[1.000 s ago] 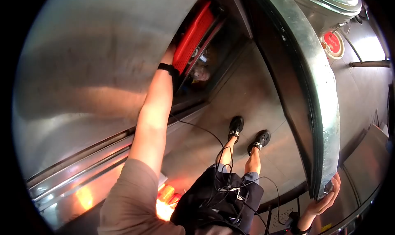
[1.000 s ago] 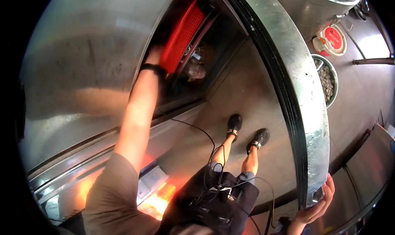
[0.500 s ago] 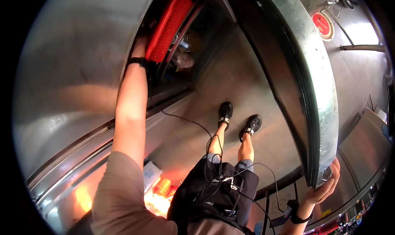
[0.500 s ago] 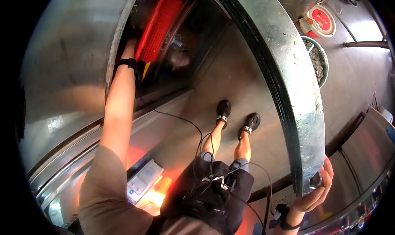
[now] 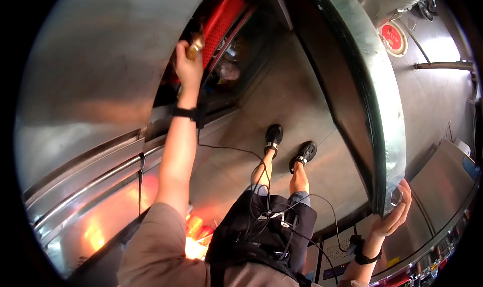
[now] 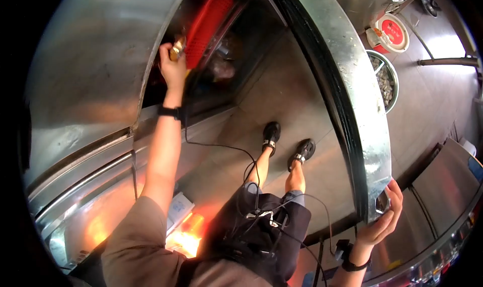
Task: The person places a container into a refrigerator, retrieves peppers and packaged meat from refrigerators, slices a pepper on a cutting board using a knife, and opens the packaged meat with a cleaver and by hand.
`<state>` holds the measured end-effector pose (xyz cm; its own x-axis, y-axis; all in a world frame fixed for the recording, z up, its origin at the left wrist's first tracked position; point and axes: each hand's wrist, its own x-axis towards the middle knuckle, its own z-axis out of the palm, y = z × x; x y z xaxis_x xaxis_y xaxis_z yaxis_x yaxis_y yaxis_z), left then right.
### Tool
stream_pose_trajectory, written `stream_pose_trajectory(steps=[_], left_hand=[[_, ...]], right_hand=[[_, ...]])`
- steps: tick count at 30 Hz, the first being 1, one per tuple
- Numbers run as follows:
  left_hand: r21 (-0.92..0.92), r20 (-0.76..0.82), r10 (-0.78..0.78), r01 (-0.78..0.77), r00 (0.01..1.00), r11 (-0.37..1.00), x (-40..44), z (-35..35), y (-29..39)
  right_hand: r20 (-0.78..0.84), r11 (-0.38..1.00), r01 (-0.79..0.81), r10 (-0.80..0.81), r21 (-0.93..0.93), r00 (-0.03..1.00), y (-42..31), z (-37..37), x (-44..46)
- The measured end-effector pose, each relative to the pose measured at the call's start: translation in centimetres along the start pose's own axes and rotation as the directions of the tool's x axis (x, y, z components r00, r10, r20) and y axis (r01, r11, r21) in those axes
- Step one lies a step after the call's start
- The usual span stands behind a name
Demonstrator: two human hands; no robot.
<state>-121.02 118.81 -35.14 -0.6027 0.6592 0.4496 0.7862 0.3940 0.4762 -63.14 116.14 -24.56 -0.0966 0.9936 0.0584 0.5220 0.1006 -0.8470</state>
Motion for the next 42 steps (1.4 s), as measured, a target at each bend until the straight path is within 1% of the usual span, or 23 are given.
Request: stream_pose_trajectory(steps=[2, 4, 6, 8, 10, 12, 13, 15, 16, 18, 19, 22, 24, 27, 28, 29, 30, 32, 36, 37, 39, 40, 42], left_hand=[[-0.028, 0.010, 0.377, -0.376, 0.926, 0.926, -1.3, -1.6, 0.2], [0.055, 0.082, 0.499, -0.504, 0.863, 0.862, -4.4, -4.1, 3.0], [-0.107, 0.280, 0.548, -0.542, 0.788, 0.834, -7.9, -7.4, 5.9], [-0.350, 0.360, 0.555, -0.442, 0.750, 0.826, -11.7, -10.4, 9.5], [-0.518, 0.450, 0.390, -0.121, 0.803, 0.847, -16.0, -13.2, 12.5], [-0.520, 0.677, 0.187, 0.284, 0.711, 0.806, -19.3, -16.2, 15.0], [-0.510, 0.749, 0.198, 0.360, 0.632, 0.781, -20.4, -16.9, 15.8], [-0.633, 0.700, 0.394, 0.261, 0.596, 0.729, -22.7, -18.9, 17.4], [-0.598, 0.774, 0.456, 0.269, 0.441, 0.755, -21.9, -21.1, 19.3], [-0.686, 0.668, 0.611, 0.035, 0.424, 0.726, -21.2, -24.2, 22.0], [-0.708, 0.682, 0.586, 0.195, 0.438, 0.679, -21.9, -24.3, 20.2], [-0.738, 0.661, 0.648, 0.178, 0.378, 0.650, -19.5, -25.8, 18.8], [-0.697, 0.714, 0.660, 0.154, 0.234, 0.700, -17.5, -25.1, 21.2], [-0.696, 0.716, 0.686, 0.193, 0.125, 0.691, -17.2, -21.8, 25.2], [-0.699, 0.710, 0.700, 0.190, 0.076, 0.689, -21.6, -27.2, 25.5], [-0.758, 0.645, 0.764, 0.136, 0.016, 0.638, -23.5, -32.4, 30.3], [-0.764, 0.622, 0.782, 0.256, 0.049, 0.592, -27.0, -33.9, 32.7], [-0.721, 0.587, 0.805, 0.399, -0.084, 0.567, -36.7, -40.5, 38.3], [-0.586, 0.435, 0.858, 0.637, -0.274, 0.501, -54.1, -43.8, 46.3], [-0.438, 0.418, 0.779, 0.647, -0.468, 0.624, -58.3, -49.1, 49.2], [-0.378, 0.367, 0.719, 0.612, -0.590, 0.695, -68.4, -45.9, 53.6], [-0.364, 0.379, 0.715, 0.616, -0.588, 0.699, -73.3, -47.2, 55.6], [-0.304, 0.328, 0.642, 0.566, -0.693, 0.766, -81.3, -48.9, 59.6]], right_hand=[[-0.019, 1.000, 0.009, -0.008, 0.019, 1.000, -0.2, 0.2, 0.1], [0.009, 1.000, -0.004, 0.004, -0.004, 1.000, -0.7, 0.3, 0.2], [-0.017, 0.999, 0.015, -0.014, 0.040, 1.000, -0.7, 0.4, 0.1], [0.013, 0.999, -0.049, 0.049, -0.007, 0.999, -0.6, -0.2, 0.0], [0.037, 0.978, -0.208, 0.209, -0.010, 0.977, -0.3, -0.9, -1.1], [0.136, 0.936, -0.337, 0.322, 0.107, 0.937, -2.3, -2.2, -2.2], [0.083, 0.943, -0.324, 0.318, 0.074, 0.945, -3.0, -2.8, -3.7], [0.042, 0.919, -0.387, 0.391, -0.075, 0.920, -3.6, -4.6, -7.9], [-0.016, 0.942, -0.312, 0.313, -0.125, 0.950, -6.6, -6.5, -12.1], [-0.060, 0.943, -0.295, 0.289, -0.154, 0.955, -8.7, -8.3, -19.7], [-0.064, 0.925, -0.376, 0.373, -0.059, 0.926, -9.3, -8.1, -24.6], [-0.118, 0.895, -0.444, 0.438, -0.032, 0.891, -8.4, -6.8, -38.5], [-0.206, 0.826, -0.563, 0.558, 0.038, 0.804, -9.3, -6.8, -46.6], [-0.372, 0.663, -0.704, 0.739, 0.256, 0.561, -11.3, -5.3, -56.2], [-0.456, 0.639, -0.683, 0.755, 0.353, 0.471, -13.8, -5.6, -66.3], [-0.549, 0.623, -0.699, 0.742, 0.352, 0.385, -14.4, -4.8, -68.8], [-0.564, 0.583, -0.690, 0.770, 0.429, 0.299, -14.3, -5.1, -72.7], [-0.643, 0.541, -0.710, 0.748, 0.450, 0.162, -13.2, -4.9, -80.7], [-0.658, 0.506, -0.626, 0.753, 0.594, -0.016, -13.8, -5.9, -92.7], [-0.651, 0.468, -0.640, 0.757, 0.609, -0.065, -13.9, -6.6, -96.2], [-0.621, 0.401, -0.617, 0.761, 0.678, -0.188, -14.5, -7.2, -102.8], [-0.607, 0.380, -0.580, 0.749, 0.721, -0.264, -14.7, -8.0, -105.9], [-0.579, 0.355, -0.550, 0.756, 0.756, -0.307, -14.8, -9.0, -110.8]])
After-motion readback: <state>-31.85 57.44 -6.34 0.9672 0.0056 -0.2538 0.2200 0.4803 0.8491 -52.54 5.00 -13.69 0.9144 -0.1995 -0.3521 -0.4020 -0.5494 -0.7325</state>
